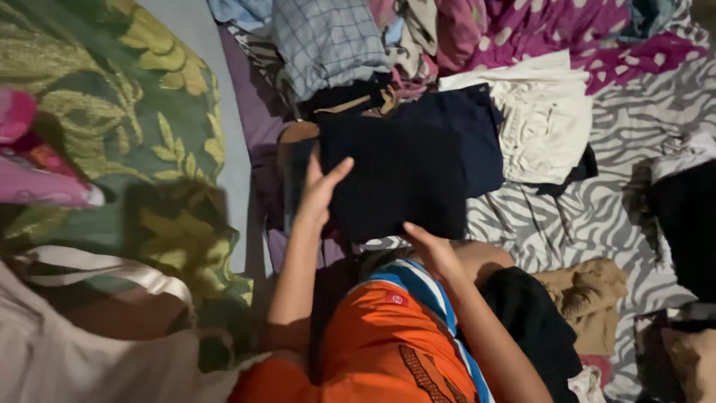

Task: The person folds various items of clothing, including shirts, pants, and a patterned top, by hand on a bed. They spread out each item, fold the sides and sleeves inward, and stack the folded clothes together.

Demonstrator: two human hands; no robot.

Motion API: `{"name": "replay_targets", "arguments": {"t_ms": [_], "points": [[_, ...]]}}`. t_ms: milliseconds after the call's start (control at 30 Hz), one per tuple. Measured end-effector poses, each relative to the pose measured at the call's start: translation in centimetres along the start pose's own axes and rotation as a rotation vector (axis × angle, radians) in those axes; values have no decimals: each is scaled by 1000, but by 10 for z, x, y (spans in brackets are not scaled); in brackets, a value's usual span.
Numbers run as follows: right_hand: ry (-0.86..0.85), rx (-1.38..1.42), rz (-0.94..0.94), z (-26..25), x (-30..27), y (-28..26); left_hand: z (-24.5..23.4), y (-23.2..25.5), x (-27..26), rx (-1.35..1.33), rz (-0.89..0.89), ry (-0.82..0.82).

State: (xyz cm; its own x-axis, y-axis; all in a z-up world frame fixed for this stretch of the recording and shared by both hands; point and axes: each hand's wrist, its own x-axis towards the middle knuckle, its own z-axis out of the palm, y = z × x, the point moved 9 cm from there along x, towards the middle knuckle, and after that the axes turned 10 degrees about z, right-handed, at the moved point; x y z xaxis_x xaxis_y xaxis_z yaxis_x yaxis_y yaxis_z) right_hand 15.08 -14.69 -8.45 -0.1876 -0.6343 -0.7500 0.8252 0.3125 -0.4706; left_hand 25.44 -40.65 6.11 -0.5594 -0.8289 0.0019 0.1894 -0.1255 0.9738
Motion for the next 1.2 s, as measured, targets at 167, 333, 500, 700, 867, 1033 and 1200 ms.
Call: {"name": "replay_targets", "arguments": {"t_ms": [167, 333, 500, 700, 867, 1033, 1200], "points": [[32, -387, 100, 39, 36, 17, -83, -28, 27, 184, -48, 59], [-6, -402, 81, 44, 58, 15, -81, -52, 25, 1244, -12, 8], [-18, -246, 3, 20, 29, -18, -57, -70, 35, 1458, -31, -35], [84, -145, -191, -30, -33, -83, 40, -37, 43, 1587, 183, -158], [281, 66, -403, -127, -84, -108, 180, -35, 12, 1306, 449, -377], [459, 329, -598, -239, -133, -102, 320, -104, -35, 1080, 398, -860], [623, 454, -571, -304, -152, -71, 428, -171, -72, 863, 559, -1110]]}}
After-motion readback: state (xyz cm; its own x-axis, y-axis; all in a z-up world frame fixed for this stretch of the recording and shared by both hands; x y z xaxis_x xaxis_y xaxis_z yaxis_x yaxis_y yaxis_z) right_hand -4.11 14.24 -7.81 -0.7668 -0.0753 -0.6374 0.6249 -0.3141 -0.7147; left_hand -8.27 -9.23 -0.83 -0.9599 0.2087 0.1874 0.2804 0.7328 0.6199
